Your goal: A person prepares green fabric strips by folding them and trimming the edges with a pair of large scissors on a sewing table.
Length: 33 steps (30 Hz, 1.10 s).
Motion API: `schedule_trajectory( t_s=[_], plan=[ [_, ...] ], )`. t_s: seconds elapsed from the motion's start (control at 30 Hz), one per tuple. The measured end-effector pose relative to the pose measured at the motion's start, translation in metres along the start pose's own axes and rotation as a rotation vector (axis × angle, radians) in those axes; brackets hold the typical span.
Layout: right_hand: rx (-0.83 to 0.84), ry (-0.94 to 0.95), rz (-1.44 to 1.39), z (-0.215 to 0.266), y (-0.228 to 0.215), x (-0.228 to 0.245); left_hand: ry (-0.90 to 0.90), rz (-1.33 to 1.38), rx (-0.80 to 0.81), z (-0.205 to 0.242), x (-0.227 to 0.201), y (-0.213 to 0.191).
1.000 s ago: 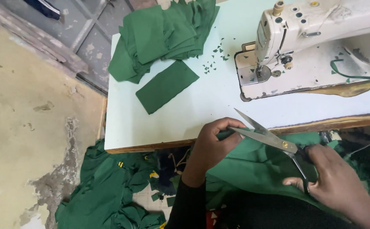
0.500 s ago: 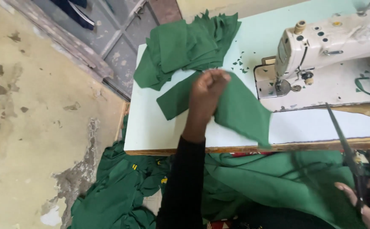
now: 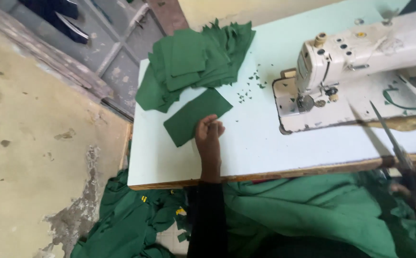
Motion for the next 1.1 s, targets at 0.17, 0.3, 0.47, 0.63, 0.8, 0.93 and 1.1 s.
schedule_trajectory(
  t_s=[0.17, 0.3, 0.47, 0.63, 0.8, 0.93, 1.1],
  plan=[
    [0.197, -0.177, 1.038, -0.033, 0.003, 0.171, -0.027, -0.446, 0.231, 0.118, 0.01, 0.024],
    [0.304, -0.529, 1.034, -0.056, 0.051, 0.217, -0.053, -0.69, 0.42, 0.171, 0.015, 0.055],
    [0.236, -0.746, 1.052, -0.01, 0.072, 0.251, 0.221, -0.947, 0.777, 0.218, 0.056, 0.098],
    [0.567, -0.593, 0.782, 0.055, 0.066, 0.217, 0.353, -1.257, 0.963, 0.236, 0.106, 0.115],
    [0.785, -0.317, 0.494, 0.103, 0.035, 0.127, 0.177, -1.13, 1.149, 0.257, 0.093, 0.136],
    [0.722, -0.403, 0.382, 0.102, 0.034, 0.179, 0.247, -0.984, 1.288, 0.292, 0.095, 0.174],
    [1.028, 0.111, 0.792, 0.109, 0.049, 0.155, 0.314, -1.183, 1.3, 0.299, 0.155, 0.183]
  ],
)
Point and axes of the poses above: each hand's wrist, its own z-axis away from the middle knuckle, its own y-axis out of the palm, x = y × z, the point moved 10 cm from there along -z, towards the middle knuckle, and after that the axes turned 12 degrees about -y, right-handed, at the moved point
